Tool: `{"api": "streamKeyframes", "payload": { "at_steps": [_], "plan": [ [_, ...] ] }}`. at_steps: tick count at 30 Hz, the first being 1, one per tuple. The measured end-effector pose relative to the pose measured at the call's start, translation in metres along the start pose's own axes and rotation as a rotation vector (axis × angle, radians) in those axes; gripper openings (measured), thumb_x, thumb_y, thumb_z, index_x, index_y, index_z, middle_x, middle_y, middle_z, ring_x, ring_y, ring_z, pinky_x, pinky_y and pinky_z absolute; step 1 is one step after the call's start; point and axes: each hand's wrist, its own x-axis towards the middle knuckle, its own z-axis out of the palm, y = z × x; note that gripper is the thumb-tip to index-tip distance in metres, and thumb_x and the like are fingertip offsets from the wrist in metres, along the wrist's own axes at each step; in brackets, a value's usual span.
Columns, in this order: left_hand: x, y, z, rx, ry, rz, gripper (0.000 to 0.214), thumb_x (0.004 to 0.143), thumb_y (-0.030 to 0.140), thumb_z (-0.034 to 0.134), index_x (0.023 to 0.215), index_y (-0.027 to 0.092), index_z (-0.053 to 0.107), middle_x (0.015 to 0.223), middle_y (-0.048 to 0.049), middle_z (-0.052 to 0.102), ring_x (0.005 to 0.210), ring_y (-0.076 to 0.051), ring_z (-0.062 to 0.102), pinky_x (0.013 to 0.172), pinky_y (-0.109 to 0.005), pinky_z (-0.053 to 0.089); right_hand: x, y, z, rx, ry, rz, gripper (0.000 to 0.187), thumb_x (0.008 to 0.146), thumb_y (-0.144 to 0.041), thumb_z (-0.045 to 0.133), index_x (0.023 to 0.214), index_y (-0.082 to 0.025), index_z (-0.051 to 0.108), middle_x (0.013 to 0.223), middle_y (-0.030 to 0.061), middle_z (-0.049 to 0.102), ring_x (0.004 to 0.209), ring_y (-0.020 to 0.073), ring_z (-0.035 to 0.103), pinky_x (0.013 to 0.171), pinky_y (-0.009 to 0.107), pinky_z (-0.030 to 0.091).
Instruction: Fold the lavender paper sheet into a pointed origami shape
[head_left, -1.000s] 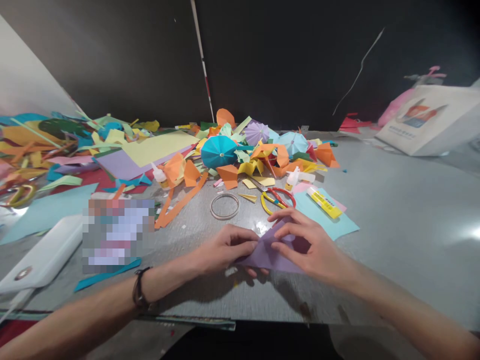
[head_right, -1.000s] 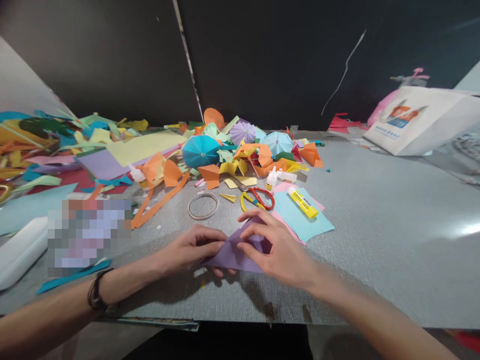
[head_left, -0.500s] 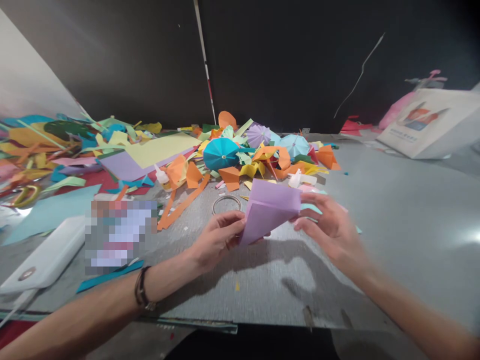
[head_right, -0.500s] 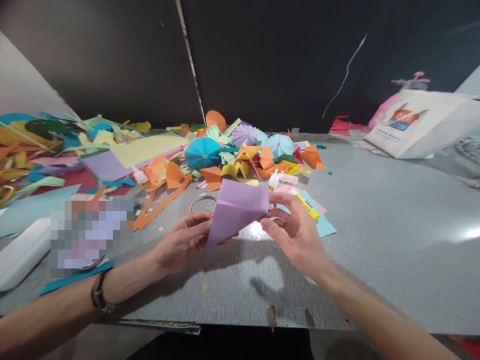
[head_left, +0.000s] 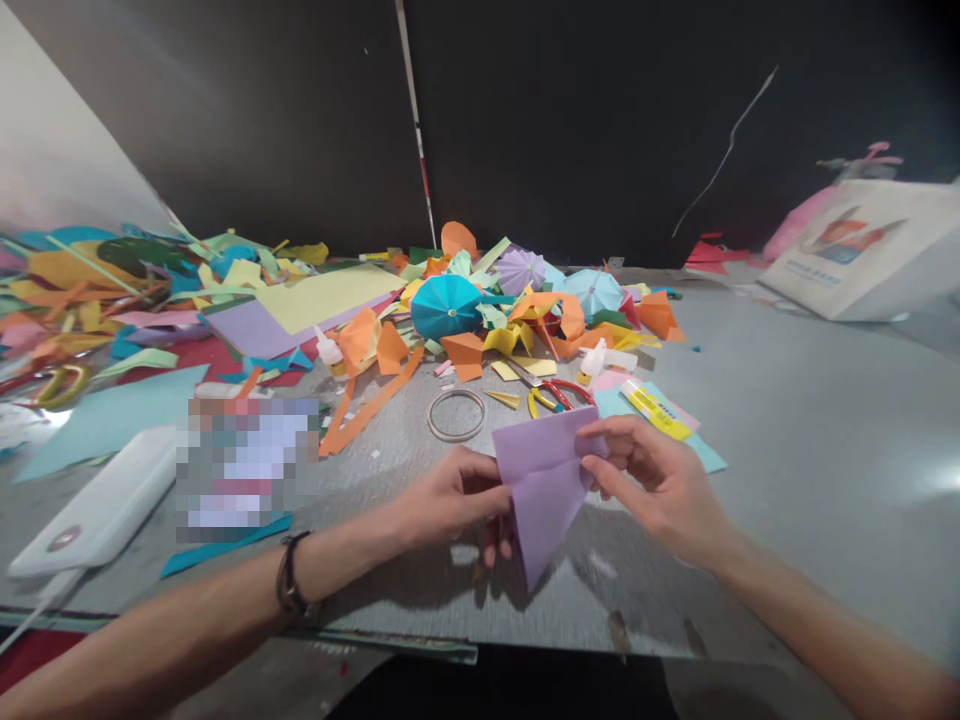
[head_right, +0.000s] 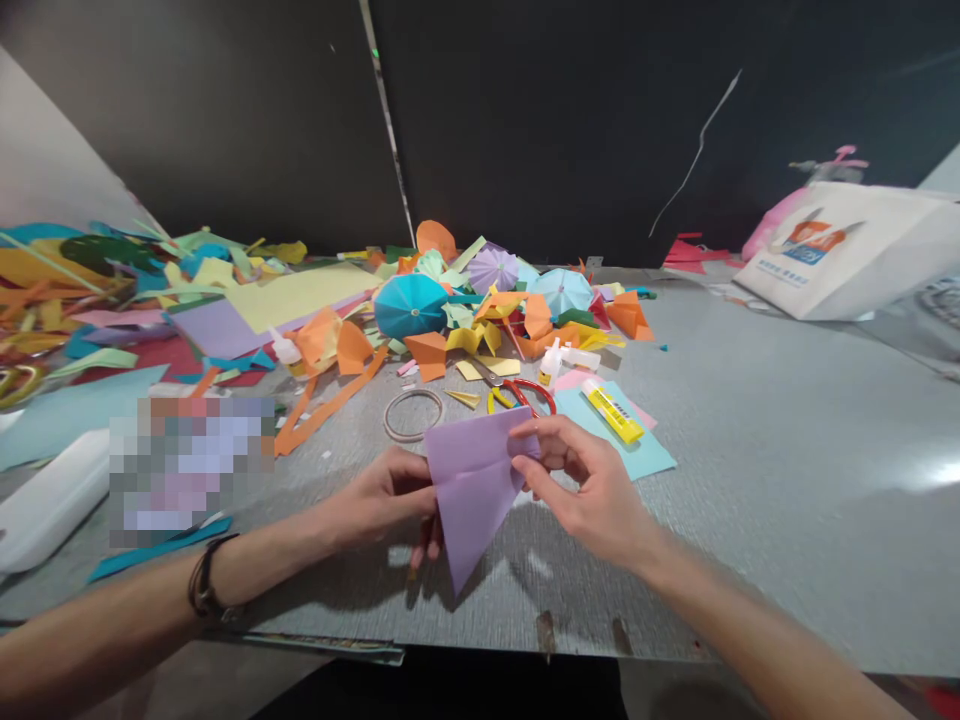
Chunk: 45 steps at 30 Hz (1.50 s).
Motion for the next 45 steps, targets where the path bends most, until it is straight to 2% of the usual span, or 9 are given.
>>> {"api": "streamKeyframes", "payload": {
  "at_steps": [2, 5, 9, 14, 18, 27, 33, 39, 45],
  "plan": [
    [0.001, 0.000, 0.002, -0.002, 0.053, 0.012, 0.047, 0.089, 0.055, 0.075, 0.084, 0.009, 0.075, 0.069, -0.0100, 0.072, 0.057, -0.016, 0.069, 0.054, -0.025, 0.058, -0.001, 0.002, 0.004, -0.035, 0.126, -0.074, 0.029, 0.096, -0.025, 0.069, 0.123, -0.025, 0.059, 0.102, 0.0047, 0.066, 0.077, 0.0167, 0.069, 0.066, 0.033, 0.062],
    [0.002, 0.002, 0.004, -0.008, 0.160, 0.088, 0.047, 0.089, 0.054, 0.076, 0.084, 0.007, 0.077, 0.073, -0.0129, 0.076, 0.062, -0.018, 0.073, 0.063, -0.027, 0.061, -0.004, 0.004, 0.012, -0.312, 0.285, -0.323, 0.032, 0.090, -0.025, 0.078, 0.116, -0.025, 0.059, 0.116, 0.0086, 0.061, 0.100, 0.0247, 0.067, 0.086, 0.045, 0.062],
    [0.003, 0.000, 0.008, -0.011, 0.231, 0.138, 0.043, 0.087, 0.051, 0.079, 0.086, 0.008, 0.079, 0.077, -0.0127, 0.078, 0.067, -0.019, 0.075, 0.068, -0.027, 0.061, -0.012, 0.003, 0.025, -0.546, 0.140, -0.500, 0.041, 0.087, -0.032, 0.082, 0.119, -0.024, 0.057, 0.114, 0.0103, 0.062, 0.106, 0.0292, 0.064, 0.089, 0.049, 0.059],
    [0.003, -0.003, 0.015, -0.071, 0.153, 0.119, 0.036, 0.085, 0.046, 0.082, 0.092, 0.010, 0.078, 0.084, -0.0115, 0.079, 0.069, -0.018, 0.075, 0.069, -0.027, 0.062, -0.016, 0.000, 0.034, -0.647, 0.066, -0.548, 0.027, 0.092, -0.015, 0.070, 0.114, -0.023, 0.058, 0.105, 0.0090, 0.068, 0.095, 0.0260, 0.067, 0.079, 0.043, 0.059],
    [0.002, -0.003, 0.018, -0.122, 0.132, 0.094, 0.035, 0.087, 0.043, 0.081, 0.094, 0.009, 0.076, 0.087, -0.0140, 0.079, 0.075, -0.020, 0.076, 0.071, -0.029, 0.064, -0.015, -0.002, 0.033, -0.675, 0.038, -0.599, 0.027, 0.093, -0.007, 0.063, 0.115, -0.022, 0.059, 0.100, 0.0079, 0.072, 0.091, 0.0249, 0.069, 0.077, 0.041, 0.058],
    [0.000, -0.004, 0.017, -0.177, 0.038, 0.069, 0.034, 0.088, 0.041, 0.078, 0.096, 0.008, 0.077, 0.090, -0.0161, 0.079, 0.075, -0.021, 0.076, 0.074, -0.032, 0.064, -0.016, 0.000, 0.031, -0.742, 0.004, -0.677, 0.023, 0.095, -0.003, 0.060, 0.113, -0.017, 0.062, 0.096, 0.0085, 0.073, 0.089, 0.0246, 0.069, 0.076, 0.039, 0.057],
    [0.001, -0.008, 0.019, -0.161, 0.048, 0.061, 0.036, 0.089, 0.046, 0.077, 0.093, 0.011, 0.078, 0.092, -0.0132, 0.080, 0.077, -0.019, 0.076, 0.076, -0.029, 0.063, -0.021, 0.001, 0.030, -0.770, -0.005, -0.673, 0.024, 0.094, -0.003, 0.064, 0.115, -0.014, 0.062, 0.101, 0.0096, 0.073, 0.089, 0.0235, 0.068, 0.077, 0.038, 0.056],
    [0.001, -0.010, 0.020, -0.171, 0.058, 0.052, 0.043, 0.090, 0.050, 0.076, 0.106, 0.011, 0.077, 0.099, -0.0157, 0.080, 0.089, -0.023, 0.077, 0.083, -0.032, 0.062, -0.019, 0.000, 0.027, -0.807, -0.054, -0.759, 0.026, 0.094, 0.002, 0.057, 0.117, -0.009, 0.063, 0.106, 0.0133, 0.073, 0.098, 0.0252, 0.066, 0.081, 0.038, 0.055],
    [0.003, -0.010, 0.023, -0.166, 0.086, 0.124, 0.042, 0.091, 0.050, 0.075, 0.111, 0.012, 0.077, 0.110, -0.0154, 0.079, 0.098, -0.024, 0.076, 0.090, -0.035, 0.062, -0.015, -0.001, 0.026, -0.840, -0.056, -0.791, 0.021, 0.098, 0.001, 0.055, 0.114, -0.005, 0.067, 0.106, 0.0143, 0.072, 0.098, 0.0249, 0.063, 0.084, 0.038, 0.054]
  ]
}}
